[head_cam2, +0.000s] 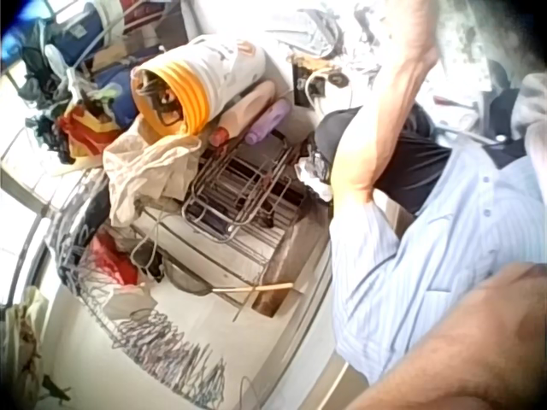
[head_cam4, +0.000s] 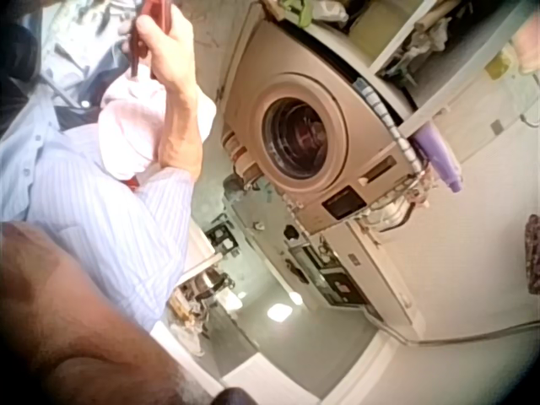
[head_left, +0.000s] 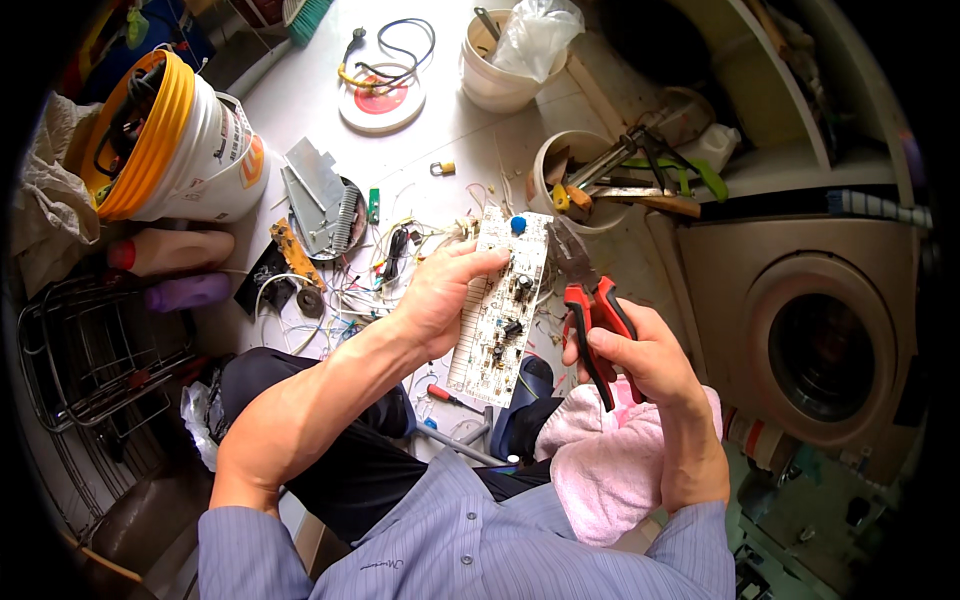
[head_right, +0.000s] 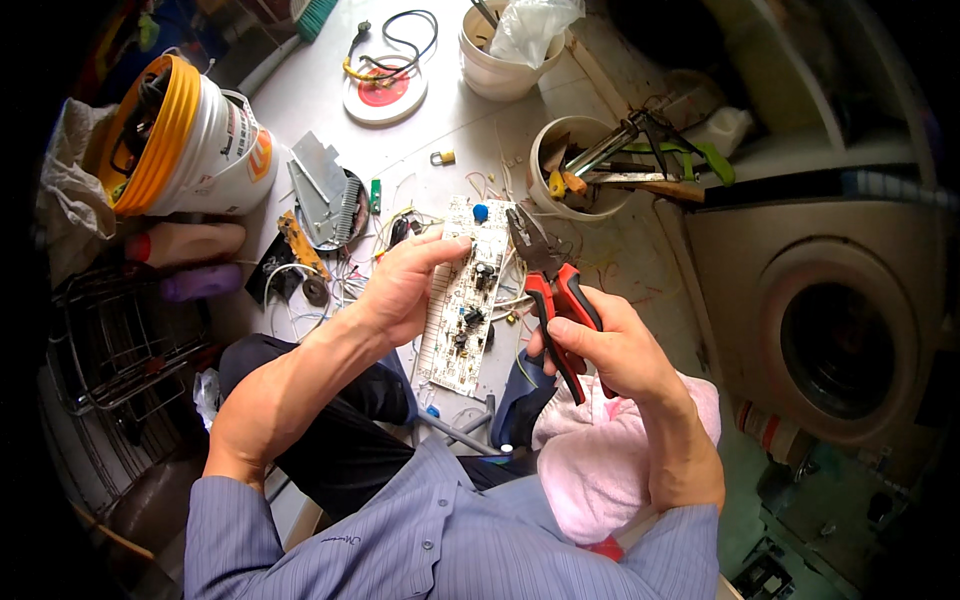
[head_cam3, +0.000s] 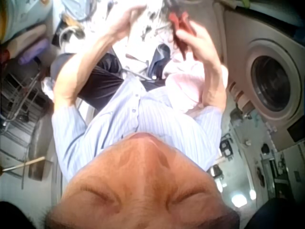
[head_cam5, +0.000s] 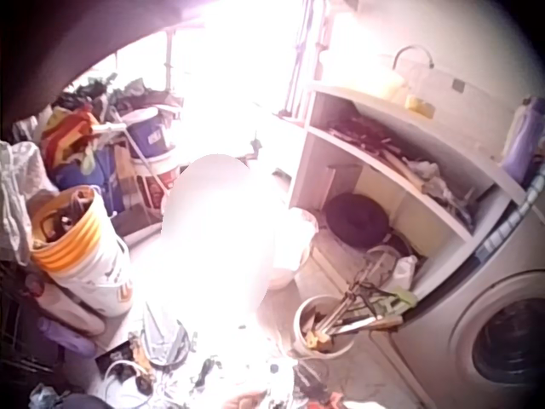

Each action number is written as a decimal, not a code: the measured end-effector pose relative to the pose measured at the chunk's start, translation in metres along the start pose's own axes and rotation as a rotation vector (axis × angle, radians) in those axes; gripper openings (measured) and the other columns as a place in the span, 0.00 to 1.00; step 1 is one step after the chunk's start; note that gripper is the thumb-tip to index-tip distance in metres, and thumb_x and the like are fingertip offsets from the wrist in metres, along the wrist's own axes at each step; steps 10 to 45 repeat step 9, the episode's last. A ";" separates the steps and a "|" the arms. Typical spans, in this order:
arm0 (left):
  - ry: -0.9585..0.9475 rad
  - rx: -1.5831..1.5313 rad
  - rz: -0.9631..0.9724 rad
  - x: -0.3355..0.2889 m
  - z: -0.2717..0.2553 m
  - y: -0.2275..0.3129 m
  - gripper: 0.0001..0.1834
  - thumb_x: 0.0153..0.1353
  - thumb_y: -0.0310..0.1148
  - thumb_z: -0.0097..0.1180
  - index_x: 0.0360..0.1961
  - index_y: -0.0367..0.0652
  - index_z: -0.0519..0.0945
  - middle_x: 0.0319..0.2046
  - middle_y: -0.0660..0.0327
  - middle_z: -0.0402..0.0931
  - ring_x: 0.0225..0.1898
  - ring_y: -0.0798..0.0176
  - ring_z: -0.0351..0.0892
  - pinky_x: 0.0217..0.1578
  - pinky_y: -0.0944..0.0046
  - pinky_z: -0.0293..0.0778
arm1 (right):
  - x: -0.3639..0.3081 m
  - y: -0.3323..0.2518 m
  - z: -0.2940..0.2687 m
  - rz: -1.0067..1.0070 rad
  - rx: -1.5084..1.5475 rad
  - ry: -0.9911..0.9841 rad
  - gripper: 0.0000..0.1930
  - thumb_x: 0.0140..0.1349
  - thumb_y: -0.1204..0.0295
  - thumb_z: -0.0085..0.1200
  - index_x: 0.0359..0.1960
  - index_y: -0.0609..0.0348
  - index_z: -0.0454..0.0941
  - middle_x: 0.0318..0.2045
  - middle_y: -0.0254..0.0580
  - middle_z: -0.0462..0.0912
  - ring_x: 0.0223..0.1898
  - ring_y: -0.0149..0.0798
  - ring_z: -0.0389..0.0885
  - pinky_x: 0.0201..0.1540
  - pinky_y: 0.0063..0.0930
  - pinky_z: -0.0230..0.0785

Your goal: The person uses pliers to cut wires and detach components from a circuit board while sitting on the floor. They move different parts of the wiring aside and handle the board by hand to access different sections.

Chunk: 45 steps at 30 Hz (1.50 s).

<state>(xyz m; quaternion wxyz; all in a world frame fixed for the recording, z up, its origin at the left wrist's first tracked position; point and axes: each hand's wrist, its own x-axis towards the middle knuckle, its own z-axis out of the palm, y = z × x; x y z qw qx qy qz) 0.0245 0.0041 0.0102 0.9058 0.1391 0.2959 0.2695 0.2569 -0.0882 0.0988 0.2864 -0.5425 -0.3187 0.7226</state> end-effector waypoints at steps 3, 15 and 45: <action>-0.027 -0.003 -0.005 0.001 -0.002 -0.002 0.17 0.70 0.32 0.54 0.56 0.36 0.77 0.48 0.56 0.84 0.46 0.63 0.85 0.51 0.60 0.81 | 0.000 -0.003 0.002 0.025 -0.004 -0.004 0.12 0.70 0.68 0.54 0.49 0.64 0.74 0.37 0.42 0.85 0.31 0.30 0.82 0.35 0.25 0.74; -0.028 0.034 -0.002 0.001 -0.003 -0.003 0.19 0.68 0.35 0.58 0.57 0.37 0.77 0.48 0.57 0.84 0.46 0.63 0.85 0.51 0.60 0.81 | 0.000 -0.002 0.000 0.038 -0.018 -0.010 0.13 0.70 0.68 0.55 0.50 0.63 0.74 0.38 0.42 0.85 0.31 0.31 0.82 0.36 0.26 0.75; -0.028 0.034 -0.002 0.001 -0.003 -0.003 0.19 0.68 0.35 0.58 0.57 0.37 0.77 0.48 0.57 0.84 0.46 0.63 0.85 0.51 0.60 0.81 | 0.000 -0.002 0.000 0.038 -0.018 -0.010 0.13 0.70 0.68 0.55 0.50 0.63 0.74 0.38 0.42 0.85 0.31 0.31 0.82 0.36 0.26 0.75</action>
